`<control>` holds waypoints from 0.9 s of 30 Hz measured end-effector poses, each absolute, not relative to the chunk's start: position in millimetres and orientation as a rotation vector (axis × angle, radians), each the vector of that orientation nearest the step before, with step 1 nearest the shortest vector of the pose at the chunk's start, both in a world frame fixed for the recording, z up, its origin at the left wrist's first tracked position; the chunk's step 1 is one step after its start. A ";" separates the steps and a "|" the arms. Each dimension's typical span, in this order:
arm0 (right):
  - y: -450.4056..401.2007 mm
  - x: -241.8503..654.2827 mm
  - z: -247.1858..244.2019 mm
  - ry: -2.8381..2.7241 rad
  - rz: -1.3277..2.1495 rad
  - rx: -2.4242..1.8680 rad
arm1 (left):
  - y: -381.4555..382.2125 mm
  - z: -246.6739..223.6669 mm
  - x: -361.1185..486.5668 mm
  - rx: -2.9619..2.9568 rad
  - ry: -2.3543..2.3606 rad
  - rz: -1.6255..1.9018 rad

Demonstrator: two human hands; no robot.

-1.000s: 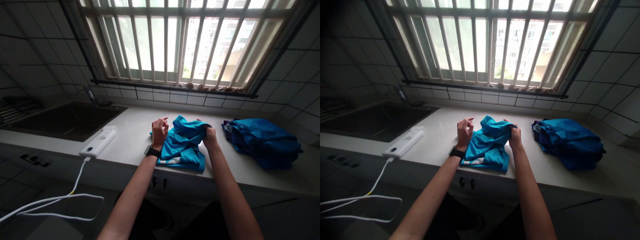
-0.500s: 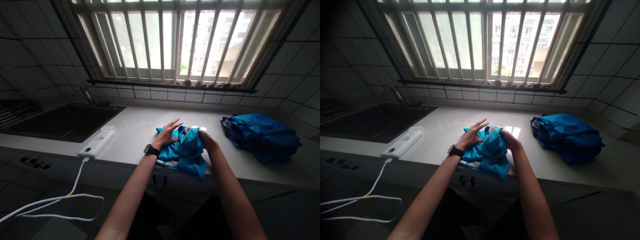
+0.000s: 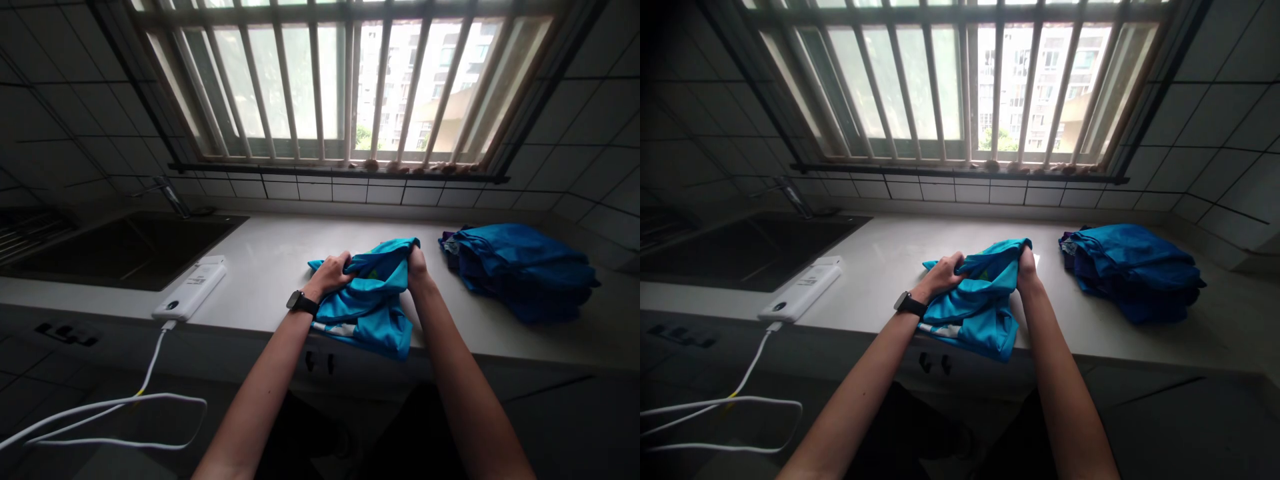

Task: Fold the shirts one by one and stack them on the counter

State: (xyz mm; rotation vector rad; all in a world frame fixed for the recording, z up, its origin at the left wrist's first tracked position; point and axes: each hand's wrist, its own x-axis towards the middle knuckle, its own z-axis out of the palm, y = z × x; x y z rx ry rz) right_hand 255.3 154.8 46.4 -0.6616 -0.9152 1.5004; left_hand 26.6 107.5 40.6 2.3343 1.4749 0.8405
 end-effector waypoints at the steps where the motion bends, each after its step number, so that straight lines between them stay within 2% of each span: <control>1: 156.8 254.9 45.0 -0.893 1.514 -0.665 | 107.9 39.3 26.3 2.322 1.502 0.883; 11: 160.2 265.1 36.5 -0.783 1.535 -0.689 | 117.1 31.8 20.3 2.260 1.591 1.075; 27: 158.6 268.3 31.1 -0.926 1.448 -0.825 | 114.1 36.2 22.9 2.255 1.626 0.927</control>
